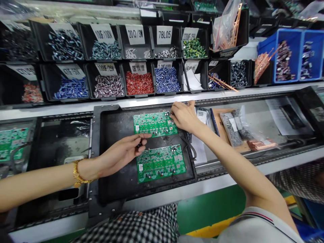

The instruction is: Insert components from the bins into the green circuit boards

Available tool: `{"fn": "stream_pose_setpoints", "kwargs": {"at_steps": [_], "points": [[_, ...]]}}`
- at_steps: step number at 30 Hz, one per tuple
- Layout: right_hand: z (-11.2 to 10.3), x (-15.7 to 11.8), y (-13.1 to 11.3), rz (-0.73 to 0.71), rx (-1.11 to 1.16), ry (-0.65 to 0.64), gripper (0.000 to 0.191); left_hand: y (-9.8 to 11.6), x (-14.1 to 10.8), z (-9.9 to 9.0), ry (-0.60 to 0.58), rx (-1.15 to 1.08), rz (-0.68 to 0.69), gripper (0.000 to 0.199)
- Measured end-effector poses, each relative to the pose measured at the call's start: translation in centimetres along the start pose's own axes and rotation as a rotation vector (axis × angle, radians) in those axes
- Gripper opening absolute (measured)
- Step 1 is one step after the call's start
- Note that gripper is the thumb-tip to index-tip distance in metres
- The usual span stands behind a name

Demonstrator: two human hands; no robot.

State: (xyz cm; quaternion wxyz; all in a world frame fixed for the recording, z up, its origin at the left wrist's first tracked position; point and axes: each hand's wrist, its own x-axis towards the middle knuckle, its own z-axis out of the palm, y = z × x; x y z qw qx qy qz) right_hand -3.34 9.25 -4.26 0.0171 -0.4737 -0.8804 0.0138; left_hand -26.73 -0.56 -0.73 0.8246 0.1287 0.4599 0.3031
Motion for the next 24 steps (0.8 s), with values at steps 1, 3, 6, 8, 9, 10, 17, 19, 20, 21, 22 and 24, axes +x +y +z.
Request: {"fn": "stream_pose_setpoints", "kwargs": {"at_steps": [1, 3, 6, 8, 9, 10, 17, 19, 20, 21, 22, 24], "points": [[0.0, 0.0, 0.0, 0.006, -0.004, 0.002, 0.018, -0.2, -0.2, -0.3, -0.018, -0.018, -0.006, 0.022], [-0.1, -0.1, -0.5, 0.029, -0.007, 0.017, 0.017, -0.5, -0.5, -0.9, -0.055, -0.052, -0.012, 0.023], [-1.0, -0.5, -2.7, 0.063, 0.061, 0.093, 0.022, -0.8, -1.1, -1.5, -0.083, -0.114, 0.008, 0.024], [-2.0, -1.0, -5.2, 0.049, 0.208, 0.146, 0.022, -0.9, -1.5, -1.7, -0.098, -0.15, 0.021, 0.023], [-2.6, -1.2, -6.6, 0.034, 0.309, 0.161, 0.02, -0.9, -1.7, -1.8, -0.106, -0.161, 0.032, 0.023], [-3.1, -1.5, -7.9, 0.011, 0.403, 0.162, 0.018, -1.0, -1.8, -1.9, -0.115, -0.165, 0.045, 0.023], [-4.1, -1.9, -12.4, -0.016, 0.803, 0.132, 0.016, -0.9, -2.1, -2.7, -0.234, -0.072, 0.156, 0.032], [-3.7, -1.5, -12.3, -0.024, 0.925, 0.088, 0.018, -0.8, -1.8, -2.7, -0.239, -0.067, 0.192, 0.042], [-3.5, -1.3, -12.3, -0.025, 0.989, 0.072, 0.017, -0.7, -1.7, -2.7, -0.226, -0.07, 0.215, 0.049], [-3.4, -1.2, -12.3, -0.019, 1.048, 0.061, 0.016, -0.7, -1.5, -2.6, -0.208, -0.074, 0.243, 0.056], [-3.3, -1.0, -12.3, -0.006, 1.095, 0.053, 0.014, -0.7, -1.4, -2.6, -0.189, -0.077, 0.273, 0.063], [-3.5, -0.9, -12.5, 0.034, 1.138, 0.051, 0.01, -0.9, -1.1, -2.5, -0.163, -0.067, 0.33, 0.073]]}}
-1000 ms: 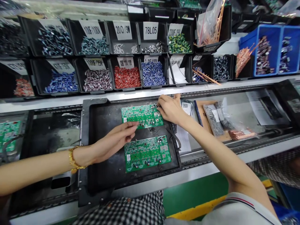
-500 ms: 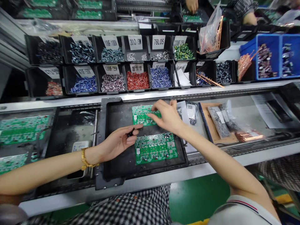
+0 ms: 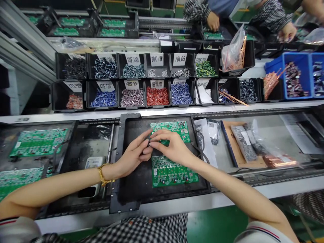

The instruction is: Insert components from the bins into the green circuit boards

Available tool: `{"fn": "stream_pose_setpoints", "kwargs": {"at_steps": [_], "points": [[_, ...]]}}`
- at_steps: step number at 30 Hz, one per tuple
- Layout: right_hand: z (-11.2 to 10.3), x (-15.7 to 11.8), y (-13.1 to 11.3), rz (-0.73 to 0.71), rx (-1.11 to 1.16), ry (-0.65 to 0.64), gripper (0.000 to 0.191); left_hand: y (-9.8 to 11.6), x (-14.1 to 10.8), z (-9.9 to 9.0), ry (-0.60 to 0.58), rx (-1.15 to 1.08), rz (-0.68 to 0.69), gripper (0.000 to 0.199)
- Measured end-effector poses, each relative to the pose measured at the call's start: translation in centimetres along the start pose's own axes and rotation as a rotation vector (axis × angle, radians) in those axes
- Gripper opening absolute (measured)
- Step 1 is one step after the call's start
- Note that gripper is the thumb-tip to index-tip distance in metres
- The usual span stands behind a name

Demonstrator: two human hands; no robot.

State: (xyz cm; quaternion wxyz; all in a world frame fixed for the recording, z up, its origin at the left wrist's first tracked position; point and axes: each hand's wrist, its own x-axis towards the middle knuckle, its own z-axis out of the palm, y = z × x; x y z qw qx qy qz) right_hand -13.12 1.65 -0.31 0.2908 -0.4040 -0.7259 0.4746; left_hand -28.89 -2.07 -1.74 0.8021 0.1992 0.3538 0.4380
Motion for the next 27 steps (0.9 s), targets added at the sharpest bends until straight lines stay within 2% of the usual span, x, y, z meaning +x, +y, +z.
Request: {"fn": "stream_pose_setpoints", "kwargs": {"at_steps": [2, 5, 8, 11, 13, 16, 22, 27], "points": [[0.0, 0.0, -0.5, 0.015, -0.018, 0.015, 0.007, -0.2, 0.0, 0.0, 0.001, 0.041, 0.045, 0.075], [-0.4, 0.0, -0.9, -0.021, -0.119, -0.01, 0.008, -0.3, -0.7, -0.1, 0.024, 0.145, 0.031, 0.059], [-0.9, 0.7, 0.3, -0.071, -0.393, -0.038, 0.01, -0.5, -1.9, -0.3, 0.08, 0.214, -0.124, 0.042], [-0.8, 2.0, 2.7, -0.1, -0.616, -0.149, 0.012, -0.8, -2.6, -0.3, 0.089, 0.191, -0.253, 0.045], [-0.4, 2.7, 4.0, -0.126, -0.667, -0.216, 0.013, -1.0, -2.7, -0.3, 0.11, 0.173, -0.263, 0.045], [0.1, 3.4, 4.9, -0.155, -0.718, -0.233, 0.015, -1.1, -2.4, -0.4, 0.168, 0.103, -0.262, 0.04], [0.2, 3.6, 4.6, -0.212, -0.799, -0.276, 0.016, -1.0, -1.7, -1.1, 0.218, 0.002, -0.264, 0.019], [0.6, 3.4, 4.5, -0.245, -0.899, -0.29, 0.019, -1.0, -1.1, -1.2, 0.259, -0.018, -0.289, 0.017]]}}
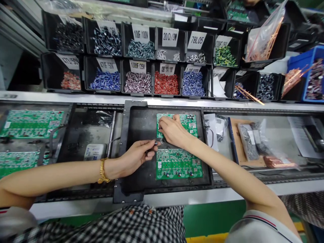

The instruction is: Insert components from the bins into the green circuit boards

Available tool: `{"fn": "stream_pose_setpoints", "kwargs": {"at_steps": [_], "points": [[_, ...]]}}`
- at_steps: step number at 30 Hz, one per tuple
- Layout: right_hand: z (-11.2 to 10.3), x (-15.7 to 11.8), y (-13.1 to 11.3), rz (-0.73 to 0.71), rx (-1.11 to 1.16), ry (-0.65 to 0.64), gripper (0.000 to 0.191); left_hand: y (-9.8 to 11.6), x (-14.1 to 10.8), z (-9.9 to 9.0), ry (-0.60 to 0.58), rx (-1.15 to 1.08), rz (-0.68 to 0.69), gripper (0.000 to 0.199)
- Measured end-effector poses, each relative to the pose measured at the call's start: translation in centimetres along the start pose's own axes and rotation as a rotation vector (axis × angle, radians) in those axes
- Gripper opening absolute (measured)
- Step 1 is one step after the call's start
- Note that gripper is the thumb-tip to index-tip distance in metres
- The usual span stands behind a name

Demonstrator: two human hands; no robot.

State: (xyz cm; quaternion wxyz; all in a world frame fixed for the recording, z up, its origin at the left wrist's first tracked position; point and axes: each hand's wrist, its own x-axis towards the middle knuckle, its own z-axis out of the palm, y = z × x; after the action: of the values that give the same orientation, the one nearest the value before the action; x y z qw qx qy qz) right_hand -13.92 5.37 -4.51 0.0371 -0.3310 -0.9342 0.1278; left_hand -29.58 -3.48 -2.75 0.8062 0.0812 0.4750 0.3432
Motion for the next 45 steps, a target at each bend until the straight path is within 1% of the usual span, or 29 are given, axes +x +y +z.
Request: {"fn": "stream_pose_setpoints", "kwargs": {"at_steps": [3, 5, 8, 10, 11, 13, 15, 18, 20, 22, 24, 26, 28, 31, 35, 41, 45], "points": [[0.1, -0.2, -0.4, 0.022, -0.073, 0.015, 0.02, 0.0, 0.3, -0.1, 0.012, -0.018, -0.012, 0.022], [-0.3, -0.6, -0.8, 0.072, -0.047, 0.043, 0.019, -0.1, 0.5, -0.1, 0.013, -0.028, -0.009, 0.025], [-1.8, -2.0, -2.0, 0.134, 0.168, 0.081, 0.017, -0.2, 0.4, 0.6, 0.004, -0.022, 0.017, 0.027], [-3.2, -3.7, -2.7, 0.122, 0.308, 0.07, 0.013, -0.4, 0.2, 1.5, -0.032, -0.003, 0.01, 0.027], [-3.9, -4.7, -3.0, 0.109, 0.332, 0.06, 0.011, -0.6, 0.1, 2.1, -0.063, 0.004, -0.012, 0.027], [-4.8, -7.2, -2.9, 0.104, 0.269, 0.055, 0.01, -0.9, -0.1, 3.3, -0.139, 0.01, -0.082, 0.024], [-5.2, -10.0, -2.0, 0.142, 0.109, 0.068, 0.012, -1.4, -0.3, 4.2, -0.18, 0.032, -0.165, 0.018], [-4.3, -13.5, 0.0, 0.203, -0.101, 0.07, 0.014, -2.1, -0.4, 4.8, -0.167, 0.138, -0.253, 0.015], [-3.2, -14.8, 1.0, 0.213, -0.141, 0.072, 0.014, -2.5, -0.3, 4.7, -0.186, 0.214, -0.249, 0.012], [-2.3, -15.2, 1.5, 0.211, -0.134, 0.076, 0.014, -2.9, 0.0, 4.5, -0.216, 0.267, -0.204, 0.019], [-1.8, -15.2, 1.5, 0.209, -0.115, 0.071, 0.014, -3.2, 0.3, 4.2, -0.207, 0.281, -0.166, 0.027], [-1.6, -15.1, 1.5, 0.211, -0.105, 0.057, 0.014, -3.4, 0.6, 4.0, -0.184, 0.247, -0.154, 0.024], [-1.6, -15.1, 1.4, 0.217, -0.11, 0.058, 0.014, -3.5, 0.7, 4.0, -0.182, 0.208, -0.15, 0.015], [-1.6, -15.2, 1.5, 0.224, -0.126, 0.062, 0.014, -3.5, 0.8, 4.0, -0.175, 0.217, -0.138, 0.012], [-1.5, -15.3, 1.6, 0.214, -0.146, 0.05, 0.013, -3.5, 0.9, 4.0, -0.161, 0.245, -0.137, 0.012], [-1.1, -15.3, 1.4, 0.214, -0.18, 0.08, 0.014, -3.8, 1.1, 3.9, -0.17, 0.261, -0.139, 0.015], [-0.7, -15.4, 1.3, 0.194, -0.236, 0.106, 0.016, -3.9, 1.0, 3.8, -0.16, 0.265, -0.162, 0.023]]}}
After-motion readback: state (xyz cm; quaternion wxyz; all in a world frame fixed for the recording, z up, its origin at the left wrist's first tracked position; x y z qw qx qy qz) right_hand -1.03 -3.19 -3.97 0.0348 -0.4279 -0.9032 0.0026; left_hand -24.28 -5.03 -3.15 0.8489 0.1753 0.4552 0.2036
